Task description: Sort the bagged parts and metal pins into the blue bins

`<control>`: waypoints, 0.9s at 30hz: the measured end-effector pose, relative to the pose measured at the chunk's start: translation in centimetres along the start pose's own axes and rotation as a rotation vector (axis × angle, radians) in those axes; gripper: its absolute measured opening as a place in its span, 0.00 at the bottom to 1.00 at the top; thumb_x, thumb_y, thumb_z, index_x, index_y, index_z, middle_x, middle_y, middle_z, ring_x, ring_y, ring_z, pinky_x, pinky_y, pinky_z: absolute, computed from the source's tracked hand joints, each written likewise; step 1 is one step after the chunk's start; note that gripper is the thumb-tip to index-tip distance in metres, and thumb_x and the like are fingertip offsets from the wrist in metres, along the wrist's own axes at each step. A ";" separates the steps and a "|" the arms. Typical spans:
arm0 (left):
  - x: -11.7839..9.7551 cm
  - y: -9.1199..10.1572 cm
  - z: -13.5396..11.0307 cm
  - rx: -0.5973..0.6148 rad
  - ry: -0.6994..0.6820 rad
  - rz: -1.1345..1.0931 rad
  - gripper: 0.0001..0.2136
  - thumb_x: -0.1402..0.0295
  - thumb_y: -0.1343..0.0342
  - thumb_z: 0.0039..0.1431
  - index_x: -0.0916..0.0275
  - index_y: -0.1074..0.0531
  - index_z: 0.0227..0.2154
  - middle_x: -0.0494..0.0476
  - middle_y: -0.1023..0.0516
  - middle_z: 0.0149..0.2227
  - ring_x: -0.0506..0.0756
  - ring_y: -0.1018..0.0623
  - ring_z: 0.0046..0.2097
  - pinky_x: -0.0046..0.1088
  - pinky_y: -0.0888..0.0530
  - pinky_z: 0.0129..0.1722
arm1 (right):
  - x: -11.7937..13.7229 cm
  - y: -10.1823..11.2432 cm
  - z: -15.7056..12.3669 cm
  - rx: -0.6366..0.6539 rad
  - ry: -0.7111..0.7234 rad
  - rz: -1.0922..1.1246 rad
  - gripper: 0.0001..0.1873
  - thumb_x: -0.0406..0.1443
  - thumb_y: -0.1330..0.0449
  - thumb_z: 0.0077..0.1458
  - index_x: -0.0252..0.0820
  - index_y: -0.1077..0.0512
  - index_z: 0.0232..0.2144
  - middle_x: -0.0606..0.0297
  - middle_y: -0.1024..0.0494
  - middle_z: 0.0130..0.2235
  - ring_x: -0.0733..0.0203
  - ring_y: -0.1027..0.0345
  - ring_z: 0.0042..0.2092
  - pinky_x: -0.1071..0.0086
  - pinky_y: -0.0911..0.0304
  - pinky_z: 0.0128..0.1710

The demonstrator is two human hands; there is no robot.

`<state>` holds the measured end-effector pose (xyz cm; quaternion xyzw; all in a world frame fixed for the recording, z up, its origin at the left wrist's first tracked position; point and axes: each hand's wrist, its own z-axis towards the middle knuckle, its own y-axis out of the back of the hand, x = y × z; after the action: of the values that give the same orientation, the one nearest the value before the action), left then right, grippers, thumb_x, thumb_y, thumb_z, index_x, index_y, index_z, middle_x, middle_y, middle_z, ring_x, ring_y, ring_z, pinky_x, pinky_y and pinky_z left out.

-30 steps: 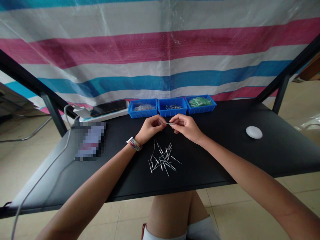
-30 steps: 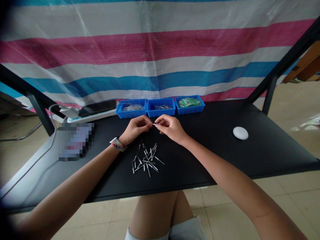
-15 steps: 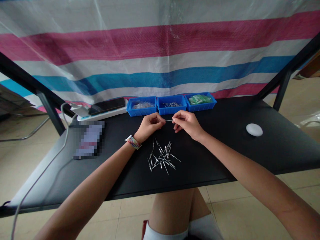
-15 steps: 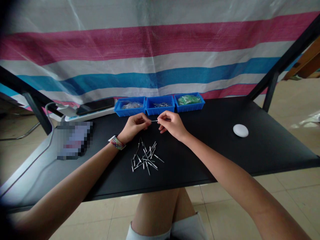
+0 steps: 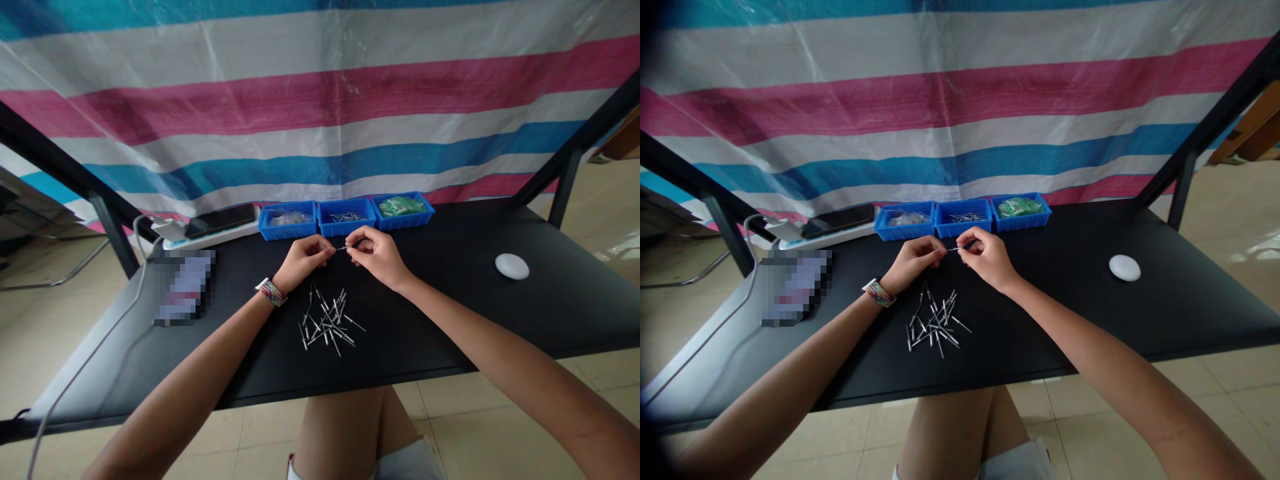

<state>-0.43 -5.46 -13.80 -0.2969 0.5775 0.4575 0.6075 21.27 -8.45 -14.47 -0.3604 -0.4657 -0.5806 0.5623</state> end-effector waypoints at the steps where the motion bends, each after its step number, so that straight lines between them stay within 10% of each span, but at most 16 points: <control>1: 0.0 0.0 0.0 -0.005 -0.006 -0.008 0.18 0.53 0.29 0.56 0.64 0.23 0.32 0.51 0.25 0.27 0.49 0.26 0.28 0.24 0.29 0.29 | 0.0 0.0 0.0 -0.003 -0.014 0.007 0.12 0.39 0.31 0.54 0.42 0.24 0.40 0.63 0.20 0.40 0.63 0.24 0.30 0.70 0.27 0.26; 27: 0.2 0.1 0.0 -0.010 -0.010 -0.026 0.17 0.53 0.31 0.59 0.64 0.24 0.33 0.51 0.25 0.28 0.49 0.26 0.27 0.24 0.29 0.28 | 0.4 0.3 0.3 -0.066 -0.044 0.115 0.11 0.40 0.29 0.53 0.42 0.24 0.36 0.64 0.20 0.37 0.66 0.28 0.28 0.70 0.29 0.25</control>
<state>-0.57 -5.34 -13.99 -0.3051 0.5684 0.4540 0.6146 21.47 -8.31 -13.99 -0.4176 -0.4369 -0.5543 0.5723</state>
